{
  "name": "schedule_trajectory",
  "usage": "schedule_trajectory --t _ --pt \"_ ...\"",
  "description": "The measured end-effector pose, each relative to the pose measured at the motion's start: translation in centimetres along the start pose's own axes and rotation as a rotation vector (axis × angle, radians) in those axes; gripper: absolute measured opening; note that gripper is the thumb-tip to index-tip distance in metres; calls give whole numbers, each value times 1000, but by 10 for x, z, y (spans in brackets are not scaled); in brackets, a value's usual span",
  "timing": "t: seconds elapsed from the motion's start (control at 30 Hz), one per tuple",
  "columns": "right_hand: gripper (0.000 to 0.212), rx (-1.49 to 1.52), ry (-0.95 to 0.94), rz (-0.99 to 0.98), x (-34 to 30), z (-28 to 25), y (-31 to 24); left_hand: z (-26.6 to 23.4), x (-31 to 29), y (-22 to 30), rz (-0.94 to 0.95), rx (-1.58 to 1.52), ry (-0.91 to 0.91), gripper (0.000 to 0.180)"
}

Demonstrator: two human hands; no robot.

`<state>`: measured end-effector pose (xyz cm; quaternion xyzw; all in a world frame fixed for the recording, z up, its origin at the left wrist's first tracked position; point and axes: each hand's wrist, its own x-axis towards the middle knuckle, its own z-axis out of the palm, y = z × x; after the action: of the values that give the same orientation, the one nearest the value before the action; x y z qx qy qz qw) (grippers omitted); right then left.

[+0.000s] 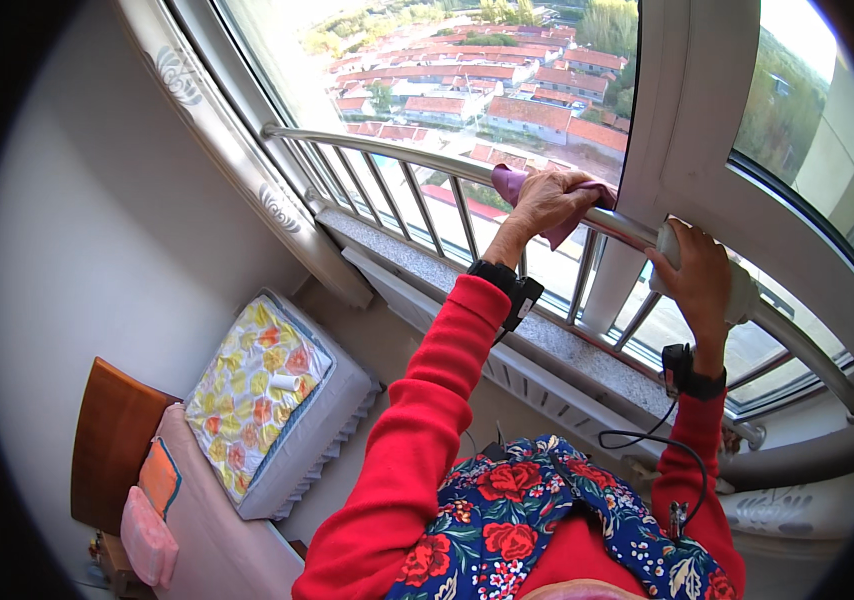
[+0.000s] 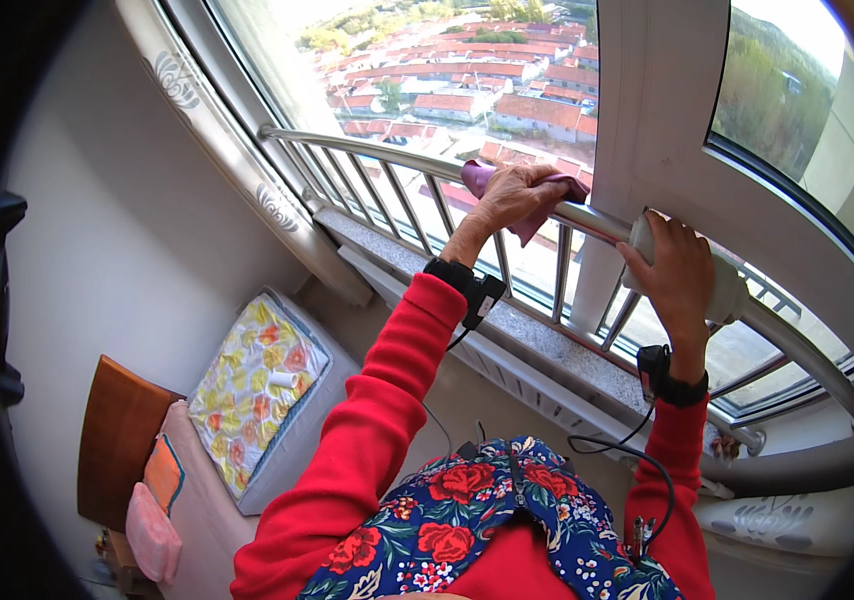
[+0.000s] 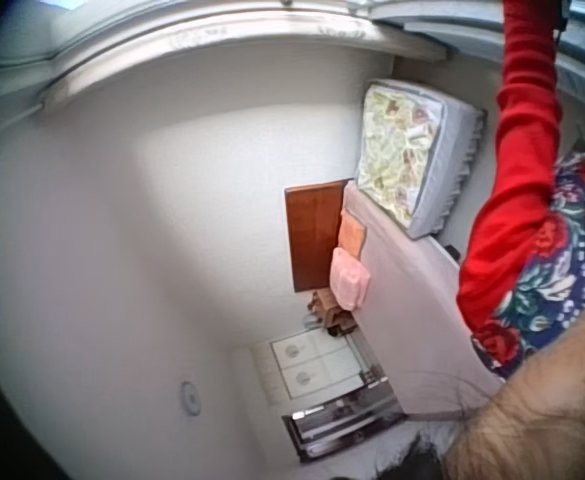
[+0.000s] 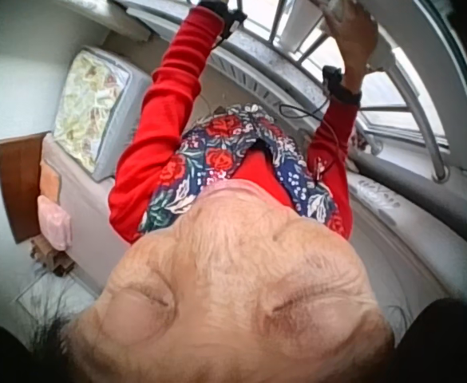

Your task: The person wipes a curved metal balcony railing using two cloths, one in each hand, moving along the length of the railing and around its curve. The person alternates between wiping the top and sides of the railing while maintaining a steady pace.

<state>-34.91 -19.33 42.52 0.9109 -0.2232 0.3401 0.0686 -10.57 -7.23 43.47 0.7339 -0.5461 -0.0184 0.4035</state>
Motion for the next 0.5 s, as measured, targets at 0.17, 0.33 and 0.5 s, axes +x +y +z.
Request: schedule_trajectory --t 0.17,0.33,0.5 --pt "58 29 -19 7 1 -2 1 20 3 1 -27 74 317 37" --pt "56 30 -51 14 3 -5 0 22 8 -6 -70 -90 370 38" --pt "61 67 -93 -17 2 -9 5 9 4 -11 -83 -331 196 35"
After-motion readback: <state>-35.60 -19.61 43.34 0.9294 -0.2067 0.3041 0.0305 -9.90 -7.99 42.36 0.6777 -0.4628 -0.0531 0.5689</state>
